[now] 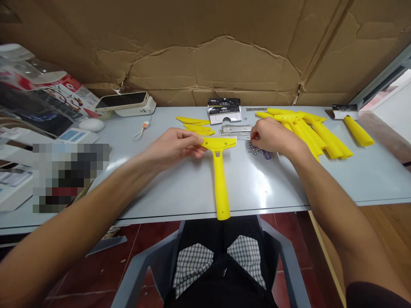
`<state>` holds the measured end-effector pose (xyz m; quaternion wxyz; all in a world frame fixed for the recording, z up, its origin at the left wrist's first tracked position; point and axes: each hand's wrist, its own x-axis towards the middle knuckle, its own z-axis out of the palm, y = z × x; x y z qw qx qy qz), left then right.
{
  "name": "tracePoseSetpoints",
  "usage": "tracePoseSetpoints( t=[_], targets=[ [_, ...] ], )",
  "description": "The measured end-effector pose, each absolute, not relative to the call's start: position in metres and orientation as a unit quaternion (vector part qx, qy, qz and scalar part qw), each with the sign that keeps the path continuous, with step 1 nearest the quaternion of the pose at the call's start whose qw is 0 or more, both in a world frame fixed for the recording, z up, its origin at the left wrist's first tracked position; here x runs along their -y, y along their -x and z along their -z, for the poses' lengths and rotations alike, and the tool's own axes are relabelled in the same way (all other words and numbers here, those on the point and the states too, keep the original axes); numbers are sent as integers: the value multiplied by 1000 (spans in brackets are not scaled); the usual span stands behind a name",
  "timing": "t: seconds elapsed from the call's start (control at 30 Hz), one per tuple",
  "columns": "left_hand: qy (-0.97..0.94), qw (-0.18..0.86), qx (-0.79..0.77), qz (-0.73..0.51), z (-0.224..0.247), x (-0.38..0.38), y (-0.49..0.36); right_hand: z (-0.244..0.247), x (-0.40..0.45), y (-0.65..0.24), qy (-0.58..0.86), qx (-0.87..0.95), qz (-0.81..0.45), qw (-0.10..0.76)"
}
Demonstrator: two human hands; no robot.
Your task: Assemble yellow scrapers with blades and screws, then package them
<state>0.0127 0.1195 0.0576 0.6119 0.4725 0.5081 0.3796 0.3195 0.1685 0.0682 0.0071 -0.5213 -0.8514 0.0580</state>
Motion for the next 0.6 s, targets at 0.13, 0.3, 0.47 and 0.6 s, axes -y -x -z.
tracePoseSetpoints(
  t=[0.13,0.3,0.47,0.6],
  targets=[
    [-475,611,-510,-375,-60,-118,-14,-67,-170,-320,529,846,-62,7],
    [-469,614,-512,-374,-62,-117,-15,-66,-171,-323,529,847,-62,6],
    [-468,616,-512,-373,-62,-117,-15,-65,-171,-323,524,849,-64,19],
    [-470,617,-509,-374,-61,-118,-15,-65,-170,-322,522,850,-68,22]
  ],
)
